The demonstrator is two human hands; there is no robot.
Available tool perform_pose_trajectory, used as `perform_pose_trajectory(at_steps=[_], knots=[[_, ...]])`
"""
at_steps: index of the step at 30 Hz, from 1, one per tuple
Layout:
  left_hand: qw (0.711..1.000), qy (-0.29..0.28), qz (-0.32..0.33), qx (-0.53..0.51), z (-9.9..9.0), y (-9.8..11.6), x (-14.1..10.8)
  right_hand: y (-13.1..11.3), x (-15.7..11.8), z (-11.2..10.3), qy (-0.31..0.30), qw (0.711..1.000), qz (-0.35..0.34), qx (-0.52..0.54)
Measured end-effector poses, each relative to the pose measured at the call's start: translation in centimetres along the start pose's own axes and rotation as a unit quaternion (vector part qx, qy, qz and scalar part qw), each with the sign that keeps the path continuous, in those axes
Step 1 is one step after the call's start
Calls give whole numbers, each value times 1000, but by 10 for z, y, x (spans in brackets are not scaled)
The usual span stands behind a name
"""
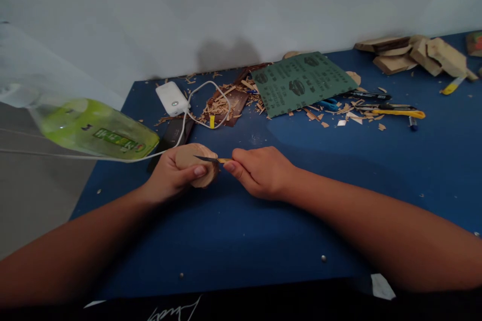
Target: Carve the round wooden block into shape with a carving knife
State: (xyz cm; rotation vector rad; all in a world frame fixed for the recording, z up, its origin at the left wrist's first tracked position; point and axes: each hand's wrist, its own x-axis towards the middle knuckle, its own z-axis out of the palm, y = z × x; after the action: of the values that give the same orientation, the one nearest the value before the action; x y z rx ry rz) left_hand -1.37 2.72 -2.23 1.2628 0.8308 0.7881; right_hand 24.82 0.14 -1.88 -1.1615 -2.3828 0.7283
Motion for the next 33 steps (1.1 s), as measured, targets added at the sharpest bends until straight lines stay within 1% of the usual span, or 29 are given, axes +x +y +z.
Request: perform_pose_trajectory(at_steps=[6,10,11,13,15,16,17,18,19,21,22,23,25,28,31,33], knots=[[999,-11,-30,-13,3,3,-1,-1,-1,0,-7,999,-9,-31],[998,-11,-60,2,7,12,-6,1,0,3,-4,997,-17,-72],[998,-12,-60,4,8,16,-9,2,2,3,-1,996,-6,-85],[998,-33,-51,2,11,26,-15,5,6,2,14,992,54,-110],[995,-92,-33,-3,12,33,-21,8,8,0,45,985,115,-123],[994,-108,-21,-12,12,35,-22,10,9,-1,64,983,125,-119],[994,-110,-13,-17,12,35,-22,11,8,-1,83,984,118,-108],[996,-90,1,-15,11,32,-20,12,7,-1,99,986,99,-89],[999,-50,14,-11,10,28,-17,13,6,-1,110,989,77,-67],[999,39,29,5,8,16,-9,16,5,3,113,992,46,-17],[997,70,35,16,7,10,-4,17,5,5,112,993,38,10],[995,85,43,26,6,5,-1,19,6,7,116,992,34,37],[994,87,44,40,6,-2,3,22,8,11,138,986,38,88],[995,68,41,59,8,-2,2,25,12,14,169,975,50,135],[993,73,52,82,11,2,1,23,12,16,168,971,47,163],[990,88,55,99,13,4,1,21,11,17,169,971,28,168]])
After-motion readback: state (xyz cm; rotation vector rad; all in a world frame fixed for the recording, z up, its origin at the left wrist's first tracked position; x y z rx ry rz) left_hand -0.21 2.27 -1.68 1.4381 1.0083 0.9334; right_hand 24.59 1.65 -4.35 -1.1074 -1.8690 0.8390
